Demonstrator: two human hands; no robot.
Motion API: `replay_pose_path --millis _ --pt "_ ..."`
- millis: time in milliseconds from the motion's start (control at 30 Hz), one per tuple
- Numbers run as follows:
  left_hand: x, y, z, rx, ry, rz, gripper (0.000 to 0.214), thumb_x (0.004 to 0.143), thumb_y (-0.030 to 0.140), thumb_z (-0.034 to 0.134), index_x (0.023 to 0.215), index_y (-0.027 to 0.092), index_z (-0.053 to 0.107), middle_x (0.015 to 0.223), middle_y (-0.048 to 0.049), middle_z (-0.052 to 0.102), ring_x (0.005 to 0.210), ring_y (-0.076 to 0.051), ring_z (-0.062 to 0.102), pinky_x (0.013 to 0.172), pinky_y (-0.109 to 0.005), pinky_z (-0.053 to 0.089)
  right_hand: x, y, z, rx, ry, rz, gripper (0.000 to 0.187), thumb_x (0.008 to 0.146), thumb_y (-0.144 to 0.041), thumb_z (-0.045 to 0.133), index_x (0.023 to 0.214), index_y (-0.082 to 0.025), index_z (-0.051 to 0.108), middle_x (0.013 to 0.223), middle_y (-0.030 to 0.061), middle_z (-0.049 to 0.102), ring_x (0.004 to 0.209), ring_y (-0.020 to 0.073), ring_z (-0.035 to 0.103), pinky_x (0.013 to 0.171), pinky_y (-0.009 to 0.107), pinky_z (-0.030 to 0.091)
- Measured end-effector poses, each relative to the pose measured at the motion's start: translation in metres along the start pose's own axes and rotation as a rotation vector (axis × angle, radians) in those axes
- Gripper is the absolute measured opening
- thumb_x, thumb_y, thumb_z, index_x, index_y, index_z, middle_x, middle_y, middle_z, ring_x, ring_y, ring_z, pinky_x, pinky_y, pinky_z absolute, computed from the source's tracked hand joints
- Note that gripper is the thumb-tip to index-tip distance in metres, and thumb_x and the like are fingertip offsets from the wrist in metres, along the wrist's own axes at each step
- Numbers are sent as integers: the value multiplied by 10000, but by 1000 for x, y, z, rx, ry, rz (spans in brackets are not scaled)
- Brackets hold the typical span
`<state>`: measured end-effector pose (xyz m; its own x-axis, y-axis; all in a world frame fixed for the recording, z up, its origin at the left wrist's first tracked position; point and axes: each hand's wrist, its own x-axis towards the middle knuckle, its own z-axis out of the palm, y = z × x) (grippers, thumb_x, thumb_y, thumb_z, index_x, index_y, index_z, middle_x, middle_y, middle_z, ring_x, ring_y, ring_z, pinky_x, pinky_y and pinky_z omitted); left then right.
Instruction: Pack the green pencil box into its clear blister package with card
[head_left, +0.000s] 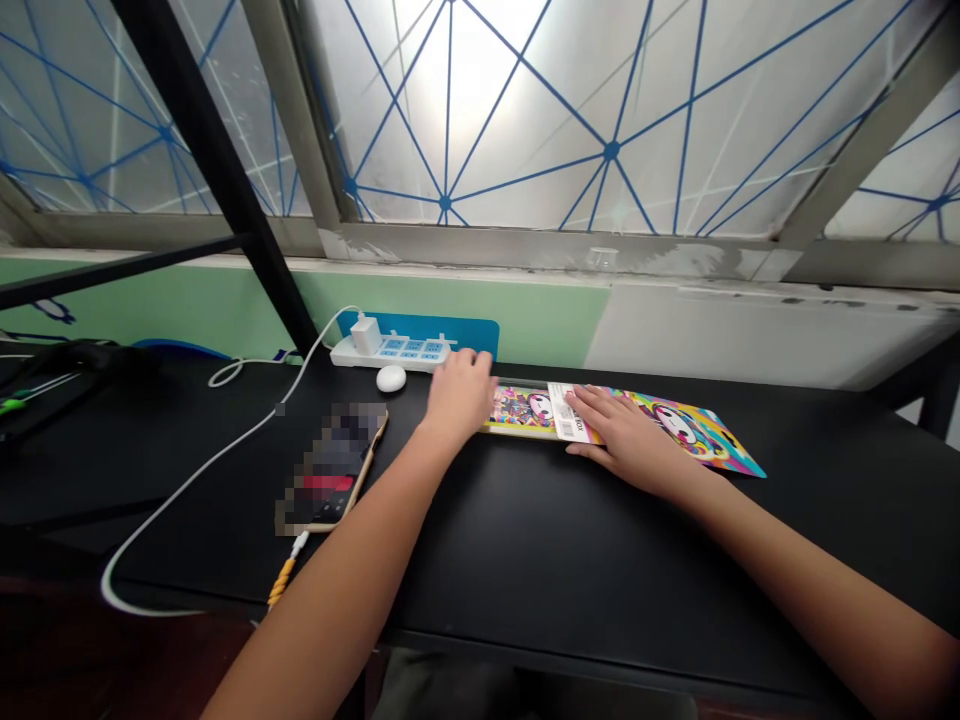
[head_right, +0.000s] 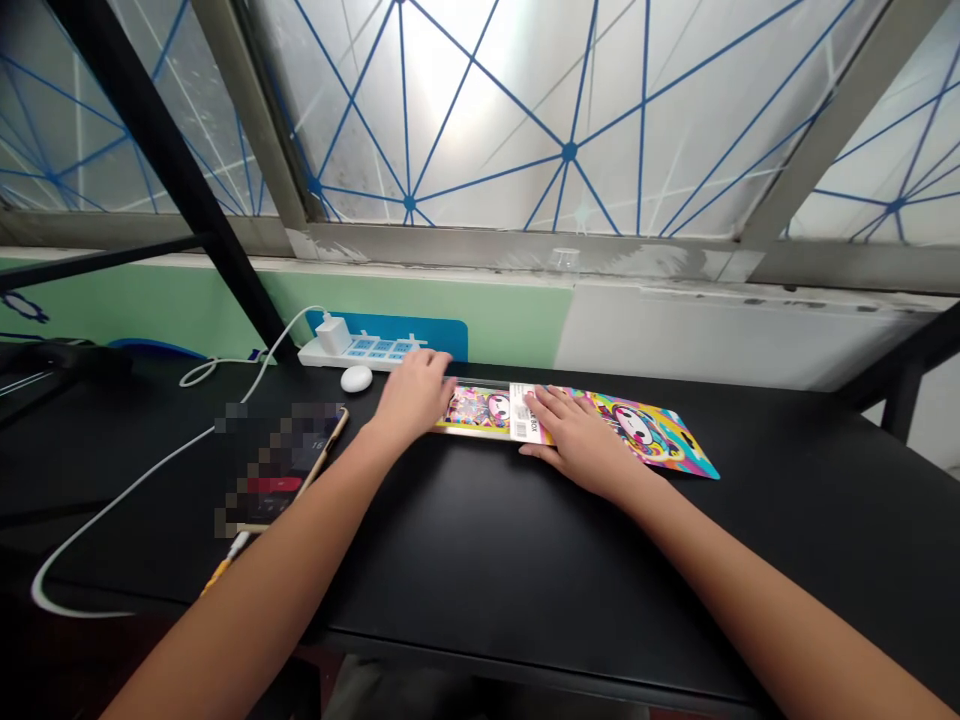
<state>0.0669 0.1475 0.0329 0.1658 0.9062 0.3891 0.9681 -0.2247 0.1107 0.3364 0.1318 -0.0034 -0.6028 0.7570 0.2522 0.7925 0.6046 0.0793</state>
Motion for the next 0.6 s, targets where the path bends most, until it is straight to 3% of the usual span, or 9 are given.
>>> replay_pose_path --millis 67,133,200,267,500,600 --pt "-4 19 8 -112 -84 188 456 1016 420 402 1396 184 494 1446 -143 524 1343 -282 455 1100 -421 370 0 0 0 6 4 -12 713 973 -587 423 1563 -203 312 1572 163 393 1452 372 337 1123 612 347" --pt "-7 31 15 -145 -215 269 552 1024 520 317 1470 216 434 1568 -131 398 1454 -296 329 1168 -508 266 -1 4 1 11 3 -24 704 976 -576 428 1553 -183 334 1568 169 398 1451 372 339 1129 600 344" --pt "-8 35 18 -150 -321 273 621 1015 590 249 1515 247 384 1631 -113 284 1510 -316 214 1184 -580 186 -3 9 1 21 7 -34 702 974 -563 448 1552 -180 336 1568 168 399 1449 372 342 1131 597 342" --pt "-6 34 17 -163 -380 256 665 1003 627 219 1544 260 340 1652 -96 223 1526 -317 159 1191 -582 161 -5 14 2 36 16 -54 707 968 -554 472 1561 -203 315 1571 155 398 1449 363 346 1126 597 349" --pt "4 25 11 -186 -481 251 741 959 706 218 1568 292 289 1667 -63 168 1536 -307 111 1202 -558 142 -9 25 -1 73 31 -64 675 959 -522 508 1551 -240 348 1561 129 420 1432 347 384 1117 580 377" --pt "8 12 10 -191 -498 241 772 937 742 221 1571 306 280 1669 -57 160 1537 -309 107 1202 -561 133 -10 33 -1 95 13 -77 597 972 -419 498 1528 -225 399 1551 113 437 1422 323 407 1142 548 368"
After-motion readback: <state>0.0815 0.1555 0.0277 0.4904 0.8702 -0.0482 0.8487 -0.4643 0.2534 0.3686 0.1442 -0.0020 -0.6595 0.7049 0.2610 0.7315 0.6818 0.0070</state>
